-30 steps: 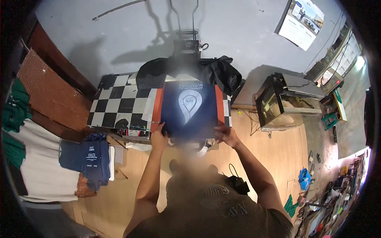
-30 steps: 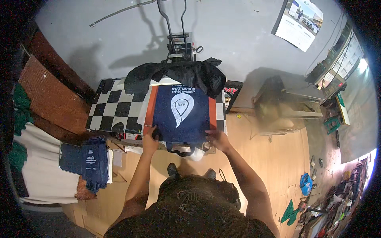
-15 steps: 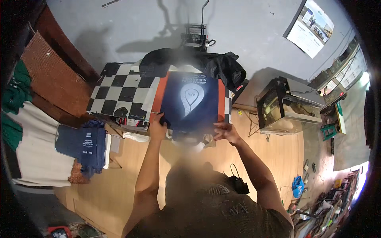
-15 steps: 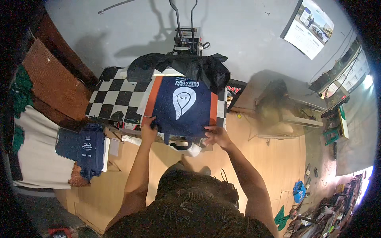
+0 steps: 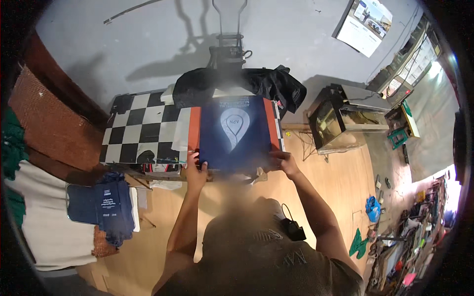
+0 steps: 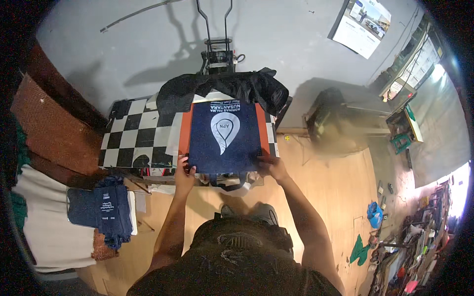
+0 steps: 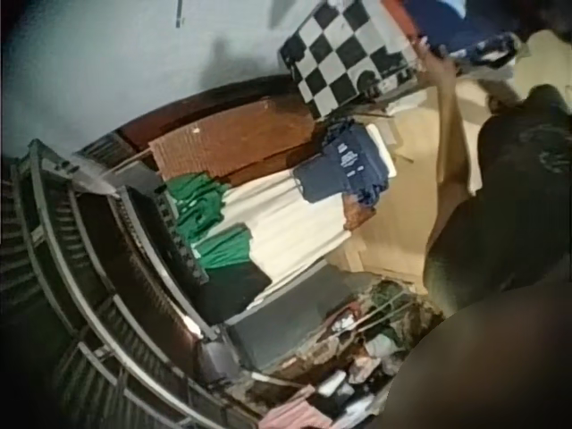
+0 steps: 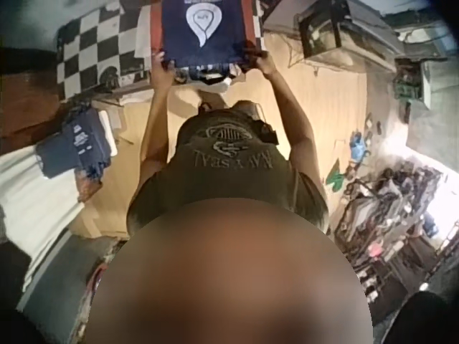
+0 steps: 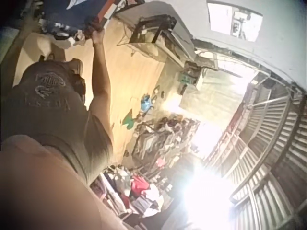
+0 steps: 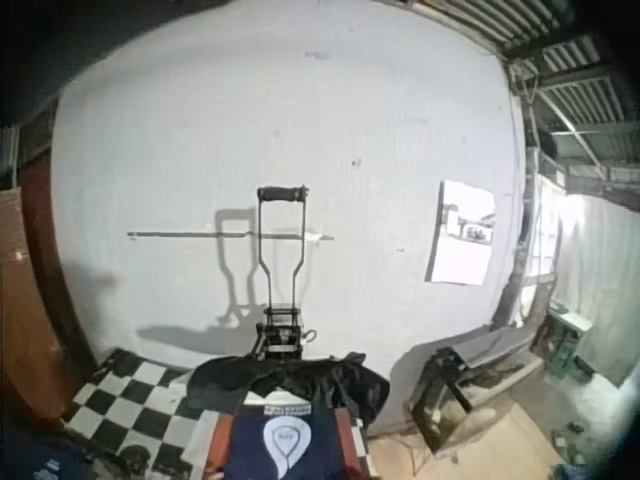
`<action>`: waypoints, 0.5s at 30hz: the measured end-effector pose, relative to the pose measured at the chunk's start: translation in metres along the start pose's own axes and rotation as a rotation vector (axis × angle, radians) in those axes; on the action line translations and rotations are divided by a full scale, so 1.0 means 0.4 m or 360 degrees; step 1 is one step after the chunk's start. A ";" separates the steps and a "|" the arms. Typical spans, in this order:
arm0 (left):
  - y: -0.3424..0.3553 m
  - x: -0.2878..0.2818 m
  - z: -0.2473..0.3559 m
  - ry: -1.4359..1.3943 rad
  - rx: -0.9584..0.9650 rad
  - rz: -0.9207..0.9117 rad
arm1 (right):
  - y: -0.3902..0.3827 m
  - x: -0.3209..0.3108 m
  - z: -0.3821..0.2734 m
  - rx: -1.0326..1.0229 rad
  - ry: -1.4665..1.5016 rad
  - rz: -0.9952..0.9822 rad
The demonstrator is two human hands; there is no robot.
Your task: Aligning a t-shirt on a printing board and checking the placement.
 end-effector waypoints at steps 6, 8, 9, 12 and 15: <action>0.000 -0.014 -0.033 -0.0325 -0.0140 -0.0102 | -0.013 0.028 -0.026 0.0060 -0.0339 0.0084; 0.007 -0.020 -0.035 -0.0360 -0.0248 -0.0086 | -0.011 0.024 -0.025 0.0013 -0.0323 0.0060; 0.010 -0.020 -0.033 -0.0372 -0.0260 -0.0119 | -0.007 0.022 -0.021 0.0021 -0.0329 0.0070; 0.019 -0.010 -0.032 -0.0361 -0.0276 -0.0204 | 0.004 0.014 -0.015 -0.0111 -0.0493 0.0162; 0.022 -0.010 -0.033 -0.0007 0.0007 -0.0034 | 0.009 0.012 -0.008 -0.0126 -0.0479 0.0297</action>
Point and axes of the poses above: each hand's wrist, its own y-axis towards the middle knuckle, its own x-axis out of the palm, z = x × y, the point moved 3 cm from there along y, towards the middle knuckle, and after that the axes turned 9 degrees about -z, right-handed, at the moved point
